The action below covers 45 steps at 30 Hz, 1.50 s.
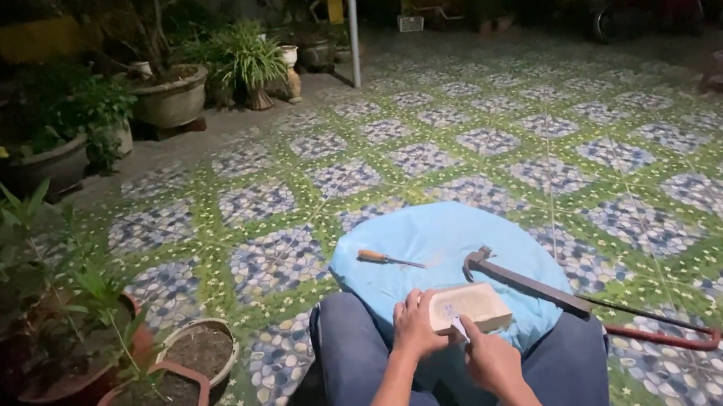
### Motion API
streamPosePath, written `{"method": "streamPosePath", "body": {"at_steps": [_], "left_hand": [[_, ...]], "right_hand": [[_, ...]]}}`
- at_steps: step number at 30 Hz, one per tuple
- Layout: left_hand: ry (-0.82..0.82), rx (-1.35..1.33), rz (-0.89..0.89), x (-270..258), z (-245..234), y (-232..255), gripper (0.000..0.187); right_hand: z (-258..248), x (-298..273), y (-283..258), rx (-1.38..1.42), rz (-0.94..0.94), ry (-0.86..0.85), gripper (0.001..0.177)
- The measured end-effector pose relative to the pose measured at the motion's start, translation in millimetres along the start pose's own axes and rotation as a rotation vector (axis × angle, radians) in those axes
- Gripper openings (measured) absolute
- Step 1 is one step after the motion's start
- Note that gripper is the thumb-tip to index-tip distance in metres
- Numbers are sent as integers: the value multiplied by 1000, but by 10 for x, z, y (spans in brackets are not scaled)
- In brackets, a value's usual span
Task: The person sands a wooden block by hand and then uses a hammer and chisel to further shape it.
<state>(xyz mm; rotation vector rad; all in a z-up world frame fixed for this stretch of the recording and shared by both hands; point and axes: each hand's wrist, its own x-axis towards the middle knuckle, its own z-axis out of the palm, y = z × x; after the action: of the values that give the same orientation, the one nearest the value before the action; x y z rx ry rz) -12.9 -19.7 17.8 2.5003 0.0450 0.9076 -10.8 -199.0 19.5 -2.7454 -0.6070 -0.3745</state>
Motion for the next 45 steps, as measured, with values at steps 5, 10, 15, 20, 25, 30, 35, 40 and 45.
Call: {"method": "streamPosePath", "body": {"at_steps": [5, 10, 15, 20, 25, 30, 35, 40, 45], "left_hand": [[25, 16, 26, 15, 89, -94, 92], [-3, -7, 2, -18, -3, -4, 87], [1, 6, 10, -7, -35, 19, 82], [42, -4, 27, 7, -71, 31, 85], [14, -22, 31, -19, -79, 52, 84], [-21, 7, 8, 17, -1, -20, 89], [-91, 36, -15, 7, 20, -14, 87], [-229, 59, -106, 114, -61, 1, 95], [-235, 73, -129, 93, 98, -109, 92]], "right_hand": [[-64, -12, -22, -7, 16, -83, 59], [139, 18, 100, 9, -18, -1, 63], [39, 40, 54, -7, 25, -85, 63], [5, 0, 50, 25, -37, -46, 62], [42, -7, 29, 29, 13, -31, 62], [-38, -46, 17, 65, 7, -67, 56], [14, -62, 75, 40, -46, -66, 65], [-165, -36, -52, 2, 45, -217, 64], [-347, -146, -155, 40, 25, -214, 62]]}}
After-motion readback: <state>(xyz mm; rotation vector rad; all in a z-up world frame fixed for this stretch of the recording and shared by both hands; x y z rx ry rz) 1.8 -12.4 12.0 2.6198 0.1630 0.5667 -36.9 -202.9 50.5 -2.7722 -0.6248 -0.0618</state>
